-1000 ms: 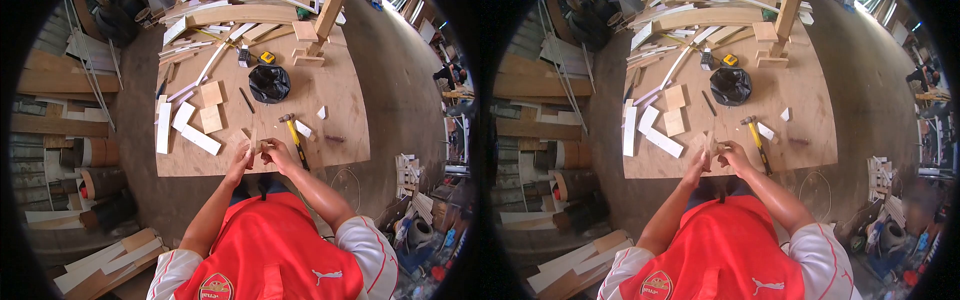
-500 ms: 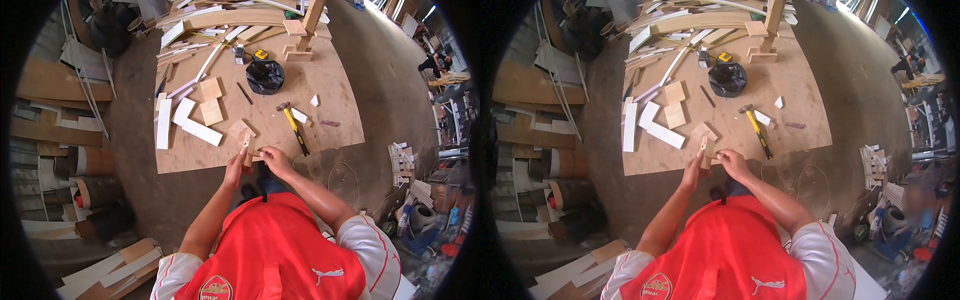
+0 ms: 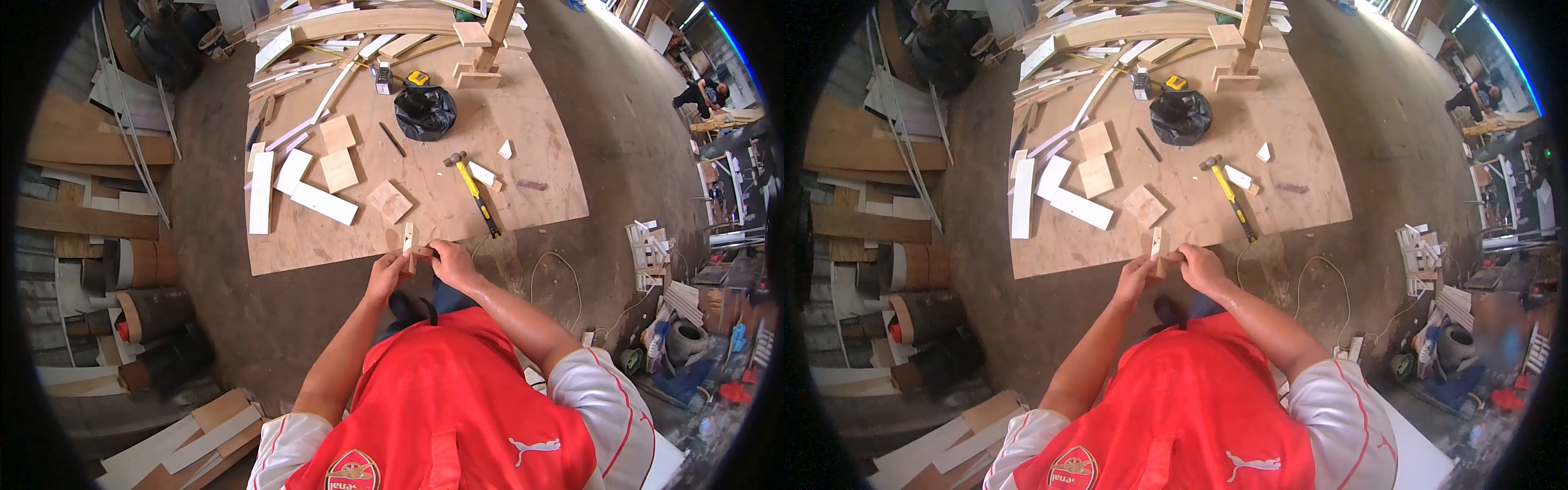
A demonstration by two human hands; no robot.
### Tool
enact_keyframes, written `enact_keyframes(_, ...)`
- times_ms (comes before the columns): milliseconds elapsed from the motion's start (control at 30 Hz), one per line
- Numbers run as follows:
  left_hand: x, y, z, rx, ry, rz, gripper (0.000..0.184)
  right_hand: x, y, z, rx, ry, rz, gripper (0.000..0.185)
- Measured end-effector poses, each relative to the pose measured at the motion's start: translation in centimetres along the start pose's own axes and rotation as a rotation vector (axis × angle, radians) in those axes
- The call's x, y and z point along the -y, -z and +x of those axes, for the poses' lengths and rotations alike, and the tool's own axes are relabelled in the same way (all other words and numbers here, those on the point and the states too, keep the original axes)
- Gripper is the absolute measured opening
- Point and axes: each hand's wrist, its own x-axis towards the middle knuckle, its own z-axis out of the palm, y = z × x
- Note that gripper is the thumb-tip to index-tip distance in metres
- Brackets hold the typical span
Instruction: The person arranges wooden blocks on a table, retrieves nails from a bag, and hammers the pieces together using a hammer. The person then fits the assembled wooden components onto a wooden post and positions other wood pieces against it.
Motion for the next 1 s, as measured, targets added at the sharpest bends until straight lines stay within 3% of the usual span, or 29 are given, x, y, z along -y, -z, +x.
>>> enact_keyframes(200,-1.9,-2.4,4.9,-0.019,-0.091,0.050,0.049,-4.1,1.5,4.2,0.036,0.015,-0.053,0.013)
enact_keyframes(433,-3.1,-4.5,14.2,-0.224,-0.182,0.610,0.048,-9.2,3.2,11.1,0.038,-0.013,-0.030,0.013)
enact_keyframes(567,-4.0,-4.2,18.3,-0.345,-0.248,0.759,0.045,-10.7,3.5,15.9,0.084,-0.034,-0.033,0.013)
enact_keyframes(800,-6.8,-3.2,22.0,-0.322,-0.041,0.760,0.045,-13.5,0.4,20.2,0.126,-0.077,-0.038,0.013)
enact_keyframes(1000,-4.2,-2.7,23.4,-0.321,-0.043,0.714,0.055,-13.8,-0.7,19.7,-0.061,-0.036,0.029,0.016)
